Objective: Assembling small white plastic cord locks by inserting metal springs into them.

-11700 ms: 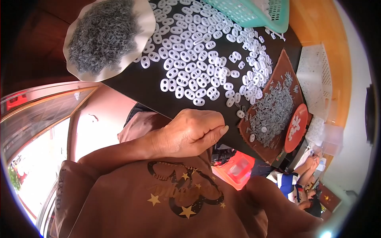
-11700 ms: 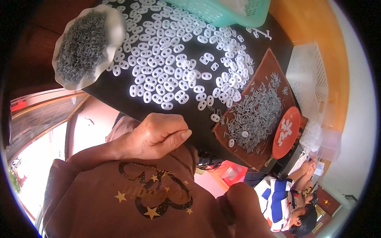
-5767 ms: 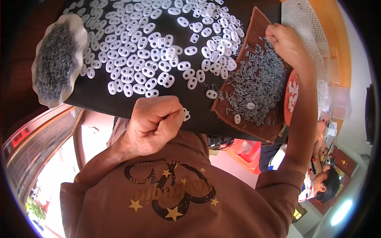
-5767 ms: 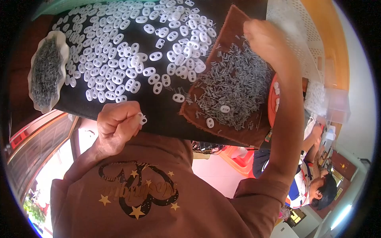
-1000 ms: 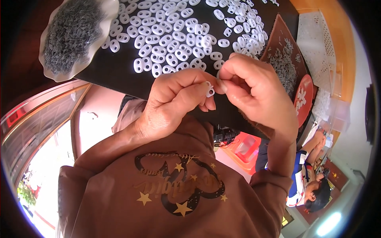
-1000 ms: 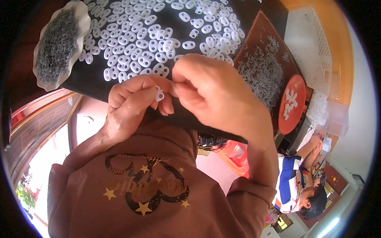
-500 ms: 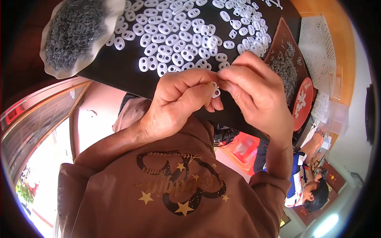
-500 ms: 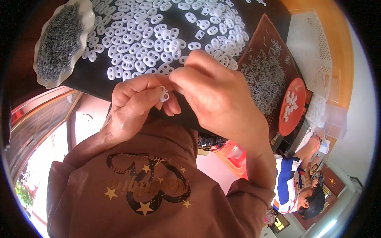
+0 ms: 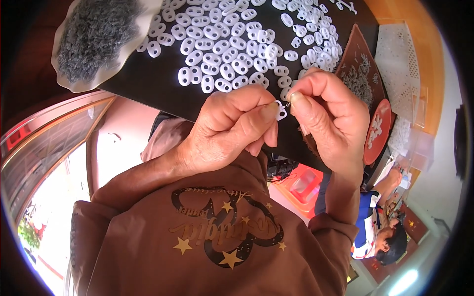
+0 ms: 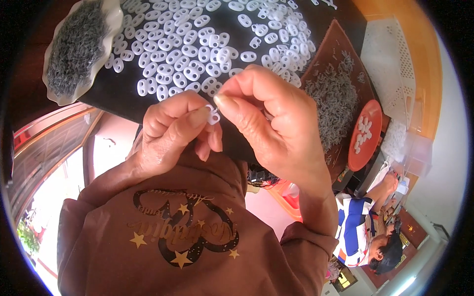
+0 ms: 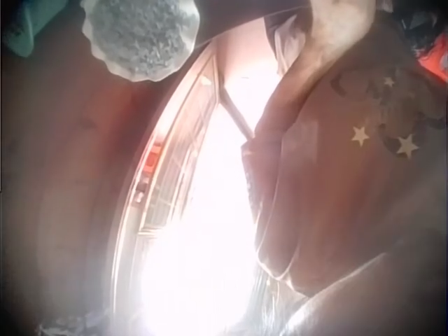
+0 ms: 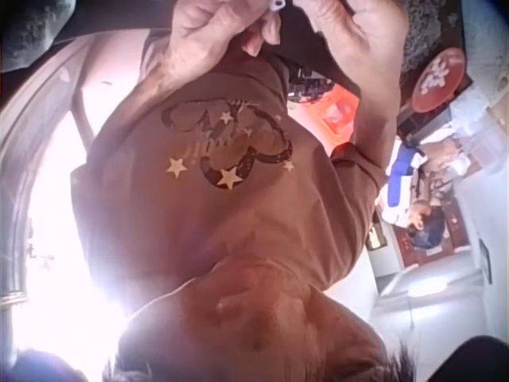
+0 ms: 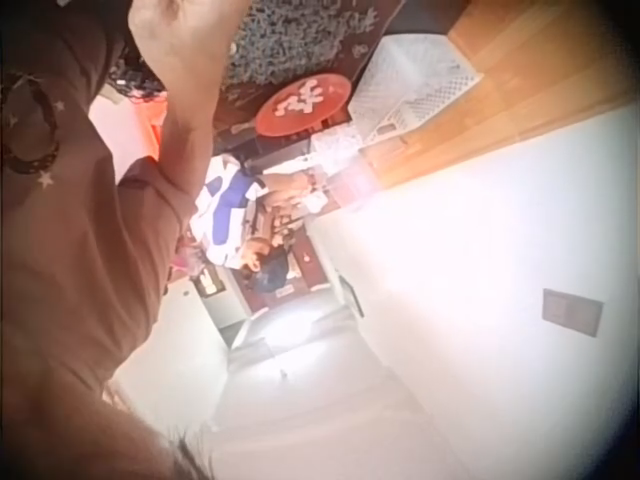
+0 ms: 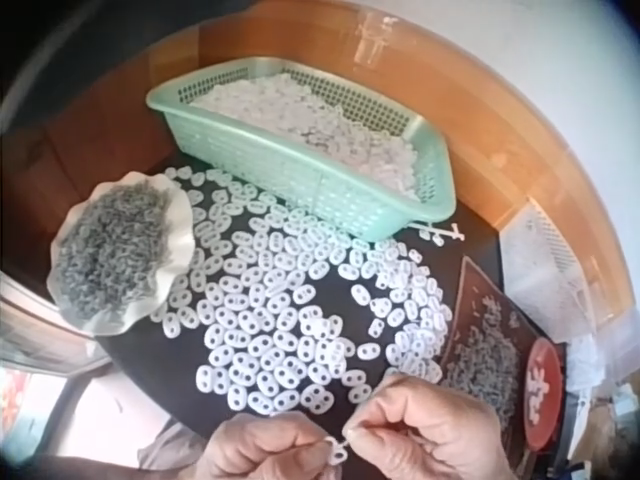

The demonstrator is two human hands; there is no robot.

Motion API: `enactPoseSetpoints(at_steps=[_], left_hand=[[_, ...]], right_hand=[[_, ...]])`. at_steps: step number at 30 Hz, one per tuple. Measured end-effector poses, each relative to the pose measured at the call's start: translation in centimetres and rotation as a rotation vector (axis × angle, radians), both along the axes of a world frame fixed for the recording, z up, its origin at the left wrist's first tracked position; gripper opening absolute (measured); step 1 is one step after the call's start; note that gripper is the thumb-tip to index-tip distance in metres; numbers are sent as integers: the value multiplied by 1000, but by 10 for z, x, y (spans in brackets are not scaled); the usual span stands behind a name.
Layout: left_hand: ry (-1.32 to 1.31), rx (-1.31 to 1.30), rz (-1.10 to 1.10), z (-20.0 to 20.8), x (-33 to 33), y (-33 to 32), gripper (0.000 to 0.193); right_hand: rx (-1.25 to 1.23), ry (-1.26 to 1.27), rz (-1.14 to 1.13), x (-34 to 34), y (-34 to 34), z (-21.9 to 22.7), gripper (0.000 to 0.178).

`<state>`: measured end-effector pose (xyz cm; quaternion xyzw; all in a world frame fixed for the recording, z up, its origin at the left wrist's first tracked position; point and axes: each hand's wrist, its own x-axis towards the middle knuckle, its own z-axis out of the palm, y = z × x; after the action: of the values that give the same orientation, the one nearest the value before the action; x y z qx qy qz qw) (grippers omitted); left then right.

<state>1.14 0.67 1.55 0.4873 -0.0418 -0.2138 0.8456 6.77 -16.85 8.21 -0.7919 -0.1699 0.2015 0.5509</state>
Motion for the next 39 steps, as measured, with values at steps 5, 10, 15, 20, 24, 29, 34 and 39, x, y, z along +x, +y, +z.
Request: enactPoseSetpoints(at_steps=[5, 10, 15, 20, 24, 29, 34, 39], left_hand=[[-32, -10, 8, -2, -2, 0, 26], [-36, 0, 7, -2, -3, 0, 27], [-32, 12, 16, -4, -5, -1, 27], [-132, 19, 58, -9, -4, -3, 25], [-111, -13, 107, -7, -5, -7, 20], [-176, 33, 134, -10, -5, -8, 14], [-204, 89, 97, -11, -6, -5, 24], [-250, 72, 151, -13, -7, -8, 23]], right_hand=[[11, 44, -41, -5, 3, -2, 6], [-28, -56, -7, -6, 3, -5, 8], [-98, -157, 29, -7, 4, -7, 8], [-156, -400, 119, -5, 5, -10, 8], [-211, -422, 100, -8, 8, -9, 10], [-243, -374, 76, -12, 11, -9, 11], [-195, -375, 40, -16, 14, -13, 12], [-120, -303, 31, -17, 6, -15, 9]])
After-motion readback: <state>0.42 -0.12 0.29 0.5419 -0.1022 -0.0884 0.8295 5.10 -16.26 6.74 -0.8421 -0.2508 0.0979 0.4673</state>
